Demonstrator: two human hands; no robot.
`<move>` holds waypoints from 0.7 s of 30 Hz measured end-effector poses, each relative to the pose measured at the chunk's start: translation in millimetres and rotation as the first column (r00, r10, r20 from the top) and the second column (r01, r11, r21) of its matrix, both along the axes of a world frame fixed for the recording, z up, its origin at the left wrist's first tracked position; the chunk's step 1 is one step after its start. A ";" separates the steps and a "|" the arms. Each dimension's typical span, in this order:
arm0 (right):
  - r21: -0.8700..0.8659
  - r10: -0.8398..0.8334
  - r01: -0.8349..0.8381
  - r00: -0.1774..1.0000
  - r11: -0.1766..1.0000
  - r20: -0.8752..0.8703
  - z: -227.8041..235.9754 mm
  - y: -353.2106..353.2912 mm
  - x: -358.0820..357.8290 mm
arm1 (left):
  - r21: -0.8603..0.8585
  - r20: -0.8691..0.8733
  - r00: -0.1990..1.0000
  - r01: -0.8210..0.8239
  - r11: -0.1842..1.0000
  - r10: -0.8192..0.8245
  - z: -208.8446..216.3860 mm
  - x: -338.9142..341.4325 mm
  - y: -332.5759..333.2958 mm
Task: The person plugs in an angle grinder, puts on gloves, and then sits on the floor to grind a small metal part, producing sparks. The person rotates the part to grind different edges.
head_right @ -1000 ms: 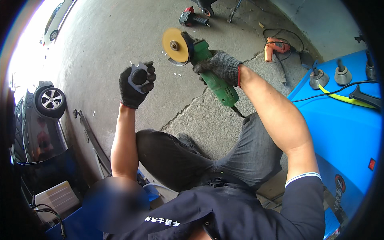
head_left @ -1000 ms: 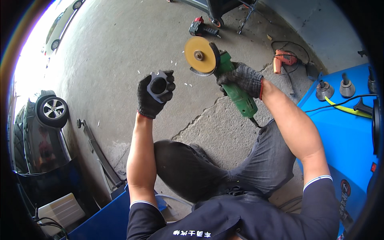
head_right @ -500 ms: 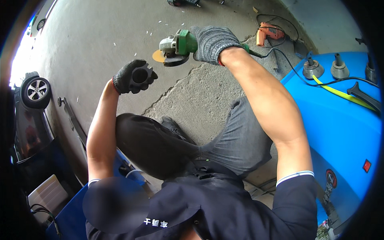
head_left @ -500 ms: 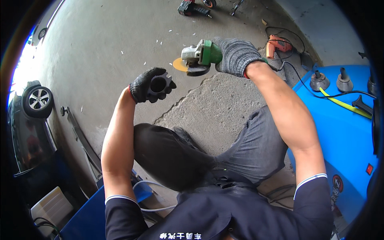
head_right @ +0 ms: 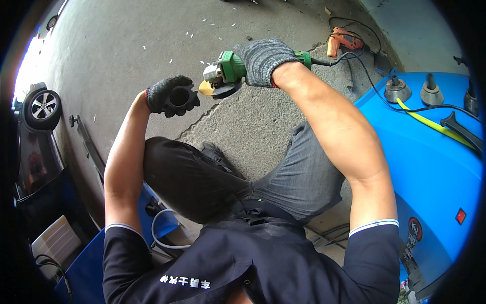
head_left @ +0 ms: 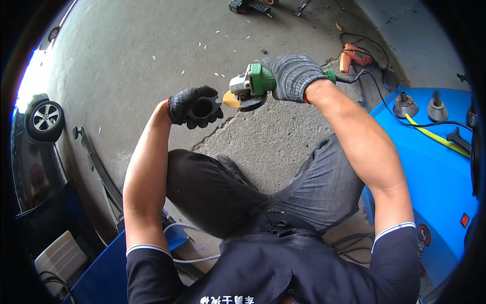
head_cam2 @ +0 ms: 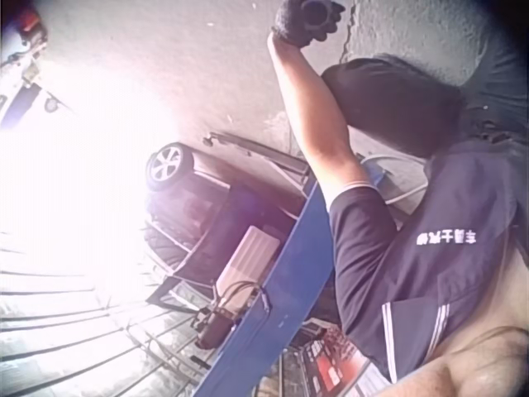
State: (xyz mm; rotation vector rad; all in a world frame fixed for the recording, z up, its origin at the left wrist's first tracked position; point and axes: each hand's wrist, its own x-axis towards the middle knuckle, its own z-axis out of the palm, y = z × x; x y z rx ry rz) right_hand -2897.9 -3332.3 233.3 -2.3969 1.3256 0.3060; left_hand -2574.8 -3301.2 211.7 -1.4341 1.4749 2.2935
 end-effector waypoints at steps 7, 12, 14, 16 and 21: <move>0.013 0.028 -0.027 0.999 1.000 -0.022 4.2 1.7 4.1 | 0.168 0.103 0.993 -0.081 0.982 0.065 5.0 -9.7 -3.5; 0.003 0.021 -0.021 1.000 1.000 -0.001 1.5 2.0 5.2 | 0.161 0.085 0.995 -0.068 0.985 0.055 6.1 -12.9 -4.9; 0.013 0.024 -0.024 1.000 1.000 0.011 2.9 2.5 4.5 | 0.252 0.144 0.987 -0.112 0.961 0.077 10.5 -17.8 -6.7; 0.029 0.021 -0.022 1.000 0.999 0.010 5.7 3.4 5.3 | 0.266 0.164 0.983 -0.126 0.956 0.084 10.3 -17.5 -7.3; 0.045 0.012 -0.012 1.000 0.999 0.005 9.7 4.0 7.5 | 0.133 0.090 0.992 -0.103 0.986 0.092 4.6 -13.0 -3.7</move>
